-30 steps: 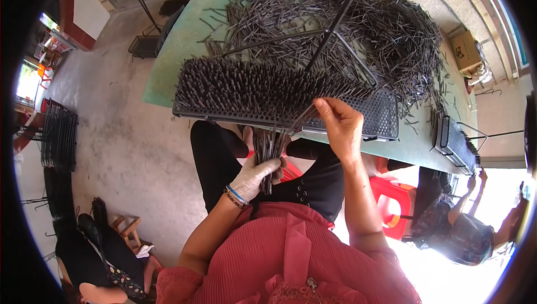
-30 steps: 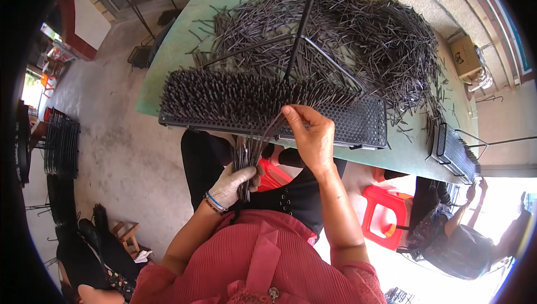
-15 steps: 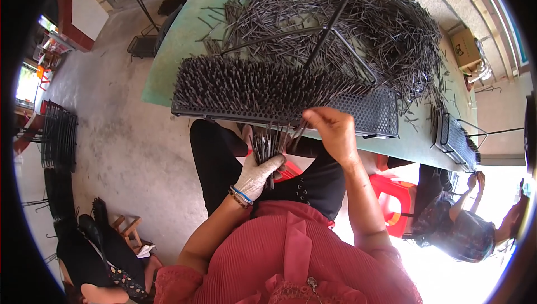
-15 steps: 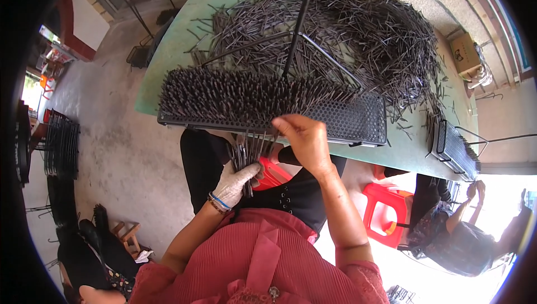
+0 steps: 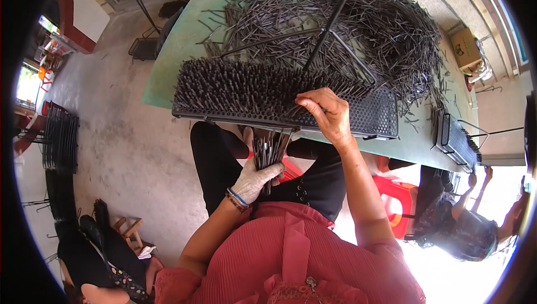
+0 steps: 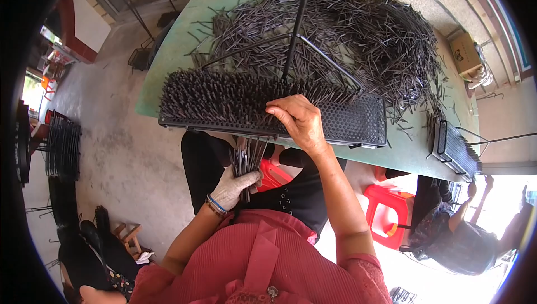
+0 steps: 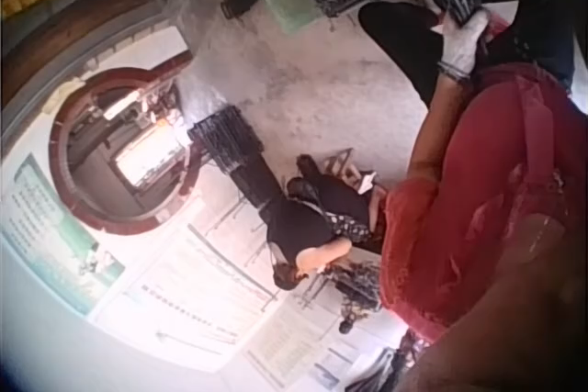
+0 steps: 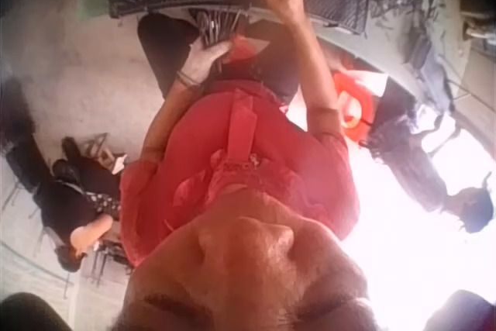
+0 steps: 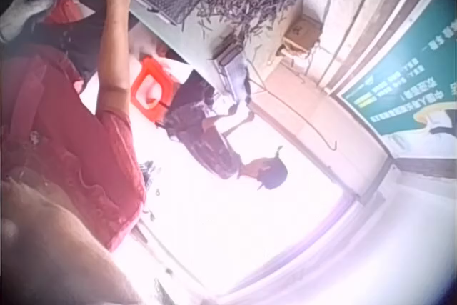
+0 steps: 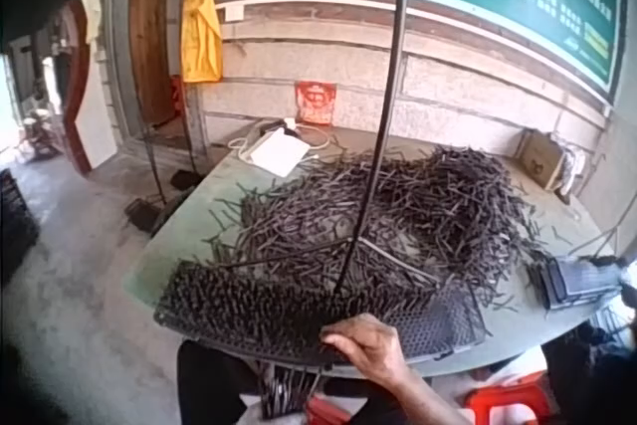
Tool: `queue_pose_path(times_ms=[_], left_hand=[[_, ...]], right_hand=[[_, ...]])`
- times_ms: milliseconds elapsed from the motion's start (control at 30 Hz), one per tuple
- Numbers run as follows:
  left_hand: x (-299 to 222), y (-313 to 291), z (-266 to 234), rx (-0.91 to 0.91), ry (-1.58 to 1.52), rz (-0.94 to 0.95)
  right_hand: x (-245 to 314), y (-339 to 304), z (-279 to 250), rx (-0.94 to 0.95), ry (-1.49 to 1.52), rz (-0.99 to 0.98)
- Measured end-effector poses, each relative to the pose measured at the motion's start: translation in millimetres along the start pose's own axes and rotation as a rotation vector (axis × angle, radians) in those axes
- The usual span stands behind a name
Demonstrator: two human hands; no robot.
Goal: Manually inserting metal pins into a brush head base at a workbench.
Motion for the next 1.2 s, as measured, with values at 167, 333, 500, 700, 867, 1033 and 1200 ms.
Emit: queue_pose_path(times_ms=[167, 333, 500, 700, 867, 1033, 1200], left_hand=[[-2, 0, 2, 0.014, -0.022, 0.000], [-2, 1, 2, 0.037, -0.002, 0.003], [0, 1, -1, 0.026, -0.013, 0.003], [2, 2, -1, 0.024, -0.024, -0.003], [2, 1, -1, 0.022, -0.032, -0.001], [1, 1, 0, 0.019, -0.041, -0.002], [0, 0, 1, 0.028, -0.046, -0.002]], right_hand=[[1, -3, 1, -0.024, -0.021, -0.031], [-2, -6, 1, -0.045, 0.006, 0.003], [-7, -8, -1, -0.041, -0.002, -0.011], [-5, -10, 0, -0.084, 0.026, 0.000], [1, -7, -1, -0.050, -0.021, -0.074], [1, -9, -2, -0.062, 0.009, -0.067], [-3, -12, 6, -0.037, 0.010, -0.078]])
Point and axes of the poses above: each hand's wrist, its own y-axis towards the middle knuckle, its own z-axis out of the palm, x = y × z, the point moved 8 cm from there along y, towards the middle knuckle, and after that the axes turned 13 degrees about z, right-handed, at the moved point
